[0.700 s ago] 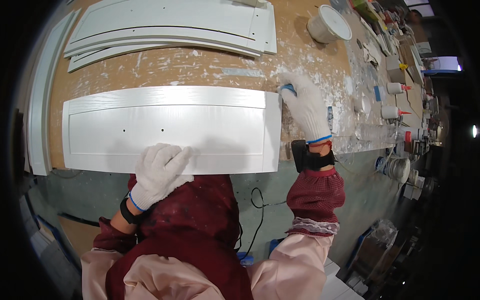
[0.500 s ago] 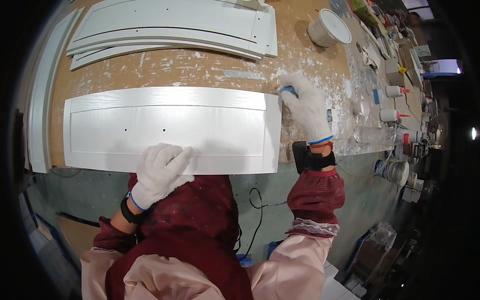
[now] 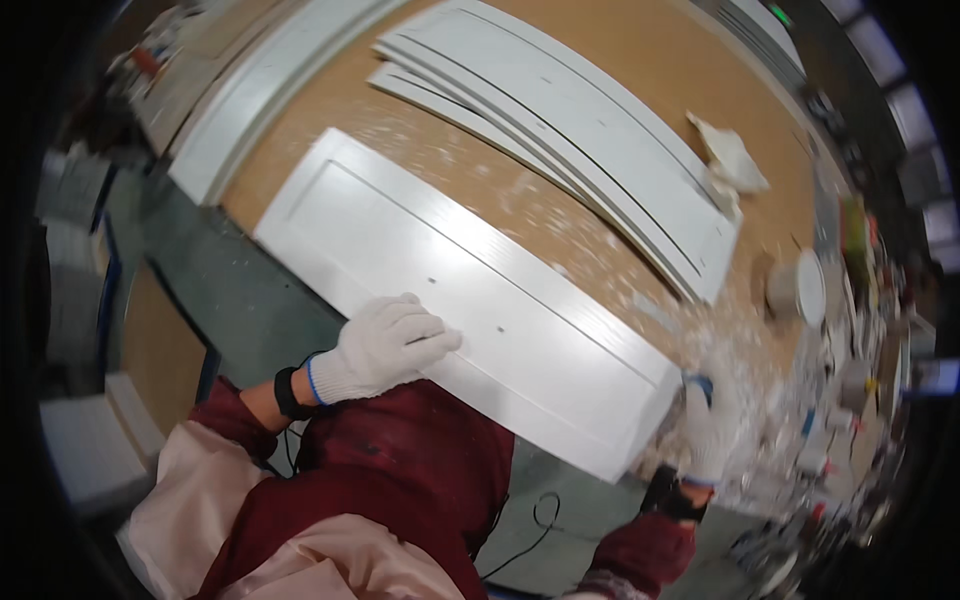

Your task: Cleaning and inspecting white wooden cabinet door panels at a workbench.

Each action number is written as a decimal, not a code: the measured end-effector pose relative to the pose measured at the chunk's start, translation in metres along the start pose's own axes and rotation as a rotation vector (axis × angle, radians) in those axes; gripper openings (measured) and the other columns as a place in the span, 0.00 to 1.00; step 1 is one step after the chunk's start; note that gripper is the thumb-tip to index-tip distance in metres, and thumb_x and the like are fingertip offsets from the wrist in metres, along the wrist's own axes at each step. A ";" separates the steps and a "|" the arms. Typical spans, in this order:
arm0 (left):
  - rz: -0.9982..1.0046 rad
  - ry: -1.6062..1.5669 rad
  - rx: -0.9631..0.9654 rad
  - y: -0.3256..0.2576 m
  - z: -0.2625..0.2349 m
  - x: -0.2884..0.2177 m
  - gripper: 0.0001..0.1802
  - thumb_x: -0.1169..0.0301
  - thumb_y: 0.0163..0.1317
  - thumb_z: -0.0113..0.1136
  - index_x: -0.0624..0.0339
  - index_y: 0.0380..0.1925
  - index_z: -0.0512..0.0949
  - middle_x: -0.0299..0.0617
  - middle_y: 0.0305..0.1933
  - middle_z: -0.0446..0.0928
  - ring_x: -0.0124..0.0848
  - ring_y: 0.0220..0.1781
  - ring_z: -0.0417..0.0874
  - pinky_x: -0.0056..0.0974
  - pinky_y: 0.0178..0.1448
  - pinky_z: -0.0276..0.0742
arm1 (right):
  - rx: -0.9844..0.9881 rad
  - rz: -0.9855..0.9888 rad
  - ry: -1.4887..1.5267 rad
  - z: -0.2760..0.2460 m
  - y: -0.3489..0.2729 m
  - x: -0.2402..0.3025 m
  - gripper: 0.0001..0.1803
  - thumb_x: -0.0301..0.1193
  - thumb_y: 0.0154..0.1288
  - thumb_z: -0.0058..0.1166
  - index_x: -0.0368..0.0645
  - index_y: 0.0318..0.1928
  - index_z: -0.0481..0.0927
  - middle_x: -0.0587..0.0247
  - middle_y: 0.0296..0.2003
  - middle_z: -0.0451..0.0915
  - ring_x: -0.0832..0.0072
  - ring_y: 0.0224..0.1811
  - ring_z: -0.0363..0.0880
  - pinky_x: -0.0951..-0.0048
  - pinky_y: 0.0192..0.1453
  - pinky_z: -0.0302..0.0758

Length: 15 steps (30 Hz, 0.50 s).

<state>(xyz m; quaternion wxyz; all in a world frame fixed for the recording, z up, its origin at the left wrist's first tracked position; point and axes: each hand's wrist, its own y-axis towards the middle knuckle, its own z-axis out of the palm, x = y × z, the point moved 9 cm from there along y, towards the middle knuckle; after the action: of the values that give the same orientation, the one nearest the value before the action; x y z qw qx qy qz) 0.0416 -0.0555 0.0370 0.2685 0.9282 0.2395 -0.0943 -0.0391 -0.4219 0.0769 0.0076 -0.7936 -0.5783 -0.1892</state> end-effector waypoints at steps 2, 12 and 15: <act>-0.048 0.057 -0.061 -0.011 -0.012 0.005 0.21 0.67 0.44 0.64 0.49 0.43 0.78 0.33 0.35 0.73 0.34 0.38 0.76 0.37 0.38 0.73 | 0.214 0.290 0.233 0.008 -0.006 -0.017 0.20 0.22 0.60 0.55 0.36 0.55 0.77 0.61 0.42 0.80 0.75 0.49 0.78 0.74 0.52 0.73; 0.000 0.003 -0.030 0.008 0.026 -0.031 0.13 0.66 0.48 0.60 0.47 0.37 0.76 0.30 0.28 0.71 0.30 0.33 0.75 0.34 0.34 0.72 | 0.340 0.085 0.716 0.033 0.033 0.146 0.28 0.20 0.60 0.54 0.32 0.62 0.68 0.55 0.46 0.79 0.73 0.45 0.81 0.74 0.47 0.77; -0.029 0.055 -0.212 0.009 0.027 -0.042 0.11 0.66 0.50 0.59 0.47 0.35 0.76 0.30 0.28 0.70 0.30 0.33 0.75 0.34 0.33 0.72 | 0.487 -0.073 0.704 0.074 0.049 0.214 0.24 0.24 0.61 0.57 0.34 0.59 0.72 0.59 0.39 0.80 0.79 0.34 0.77 0.76 0.38 0.77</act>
<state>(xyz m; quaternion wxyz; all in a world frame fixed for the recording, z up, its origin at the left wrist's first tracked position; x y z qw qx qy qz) 0.0082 -0.0939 0.0314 0.3573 0.8932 0.2689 -0.0466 0.0836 -0.2253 0.0844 0.3850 -0.6346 -0.5959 -0.3066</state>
